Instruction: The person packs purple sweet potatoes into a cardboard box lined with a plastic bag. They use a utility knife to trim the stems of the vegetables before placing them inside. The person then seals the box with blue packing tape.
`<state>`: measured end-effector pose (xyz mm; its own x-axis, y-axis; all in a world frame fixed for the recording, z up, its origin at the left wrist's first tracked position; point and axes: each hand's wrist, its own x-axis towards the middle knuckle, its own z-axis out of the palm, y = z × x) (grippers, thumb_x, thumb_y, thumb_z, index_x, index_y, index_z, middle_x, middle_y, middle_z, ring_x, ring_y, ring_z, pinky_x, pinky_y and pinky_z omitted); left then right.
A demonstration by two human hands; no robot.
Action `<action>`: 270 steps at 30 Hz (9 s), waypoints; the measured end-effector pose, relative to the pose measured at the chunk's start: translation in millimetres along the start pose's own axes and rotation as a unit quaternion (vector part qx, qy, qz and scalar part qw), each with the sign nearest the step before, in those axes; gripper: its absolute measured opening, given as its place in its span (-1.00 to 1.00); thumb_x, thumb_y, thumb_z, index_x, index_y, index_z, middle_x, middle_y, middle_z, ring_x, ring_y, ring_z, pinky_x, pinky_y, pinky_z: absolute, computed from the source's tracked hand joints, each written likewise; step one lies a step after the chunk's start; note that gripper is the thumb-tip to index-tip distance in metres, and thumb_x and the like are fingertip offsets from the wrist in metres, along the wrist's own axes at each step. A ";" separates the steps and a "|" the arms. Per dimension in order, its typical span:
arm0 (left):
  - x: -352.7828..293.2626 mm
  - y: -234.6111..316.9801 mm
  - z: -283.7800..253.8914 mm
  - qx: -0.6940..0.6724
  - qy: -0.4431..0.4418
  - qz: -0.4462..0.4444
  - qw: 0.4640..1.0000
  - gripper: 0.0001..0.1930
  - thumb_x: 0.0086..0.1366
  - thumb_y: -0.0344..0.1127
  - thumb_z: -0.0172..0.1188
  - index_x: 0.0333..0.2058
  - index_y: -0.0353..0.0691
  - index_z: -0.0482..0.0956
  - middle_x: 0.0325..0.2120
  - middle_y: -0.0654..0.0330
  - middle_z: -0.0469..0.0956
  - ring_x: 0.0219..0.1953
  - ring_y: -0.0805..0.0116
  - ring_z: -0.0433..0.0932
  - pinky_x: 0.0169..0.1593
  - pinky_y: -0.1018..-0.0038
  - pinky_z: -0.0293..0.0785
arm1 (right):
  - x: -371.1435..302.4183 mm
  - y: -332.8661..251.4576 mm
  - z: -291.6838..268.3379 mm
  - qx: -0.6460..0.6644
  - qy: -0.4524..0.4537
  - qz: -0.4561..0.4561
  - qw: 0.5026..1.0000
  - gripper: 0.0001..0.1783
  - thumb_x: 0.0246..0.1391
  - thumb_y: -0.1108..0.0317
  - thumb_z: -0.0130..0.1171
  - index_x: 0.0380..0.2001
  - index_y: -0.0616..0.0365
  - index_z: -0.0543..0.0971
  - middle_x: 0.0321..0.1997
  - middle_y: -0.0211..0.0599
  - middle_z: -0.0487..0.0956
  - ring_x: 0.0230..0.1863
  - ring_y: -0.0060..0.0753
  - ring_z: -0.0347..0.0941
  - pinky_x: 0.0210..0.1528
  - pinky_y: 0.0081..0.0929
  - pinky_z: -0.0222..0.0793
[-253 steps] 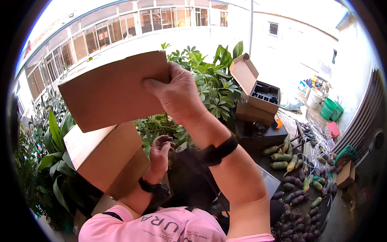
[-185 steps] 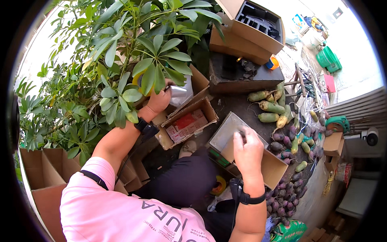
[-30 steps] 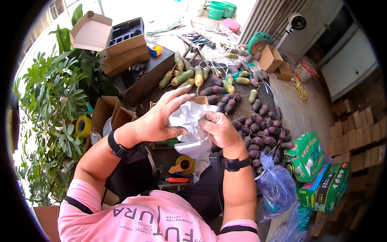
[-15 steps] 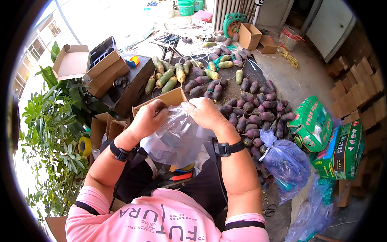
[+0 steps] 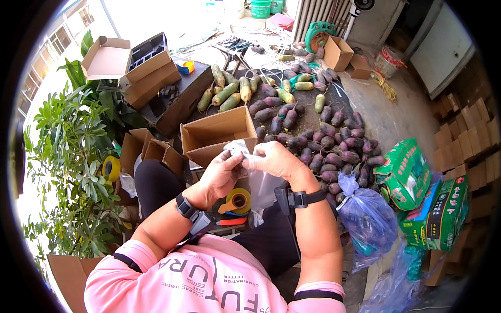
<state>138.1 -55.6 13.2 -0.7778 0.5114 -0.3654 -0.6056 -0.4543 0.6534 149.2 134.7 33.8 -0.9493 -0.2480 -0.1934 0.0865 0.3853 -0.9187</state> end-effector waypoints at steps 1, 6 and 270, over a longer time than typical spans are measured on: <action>1.0 -4.5 -3.3 -0.009 -0.015 0.015 1.000 -0.85 0.42 -0.33 0.08 -0.09 -0.18 0.46 -0.22 0.22 0.54 -0.13 0.33 0.52 0.04 0.30 0.46 | 3.1 13.6 -3.9 0.086 0.028 0.028 0.996 -0.62 0.05 0.12 0.35 -0.49 0.29 0.61 -0.54 -0.41 0.54 -0.47 -0.64 0.34 -0.41 -0.50 0.32; -1.1 5.1 0.3 -0.188 -0.025 0.014 0.982 -0.84 0.43 -0.29 0.09 -0.10 -0.18 0.51 -0.28 0.26 0.57 -0.32 0.39 0.52 0.02 0.24 0.56 | 5.0 56.0 -16.9 -0.244 0.309 0.084 0.915 -0.66 0.00 0.16 0.26 -0.47 0.30 0.61 -0.50 0.11 0.58 -0.41 0.11 0.56 -0.28 -0.10 0.44; 18.6 -206.5 -263.1 0.768 -0.241 -0.321 0.499 -0.53 0.14 -0.33 0.15 0.05 -0.27 0.39 0.09 -0.08 0.37 0.10 -0.14 0.44 0.05 0.08 0.49 | 6.0 350.3 115.0 0.075 0.287 0.384 0.874 -0.64 0.05 0.24 0.21 -0.18 0.30 0.64 -0.29 -0.02 0.67 -0.21 -0.23 0.62 -0.12 -0.35 0.49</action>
<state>204.4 -144.2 -302.9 -0.1513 0.4767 -0.8659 0.4287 0.8210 0.3771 208.6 166.0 -328.8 -0.5852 0.5362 -0.6083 0.7632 0.1108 -0.6366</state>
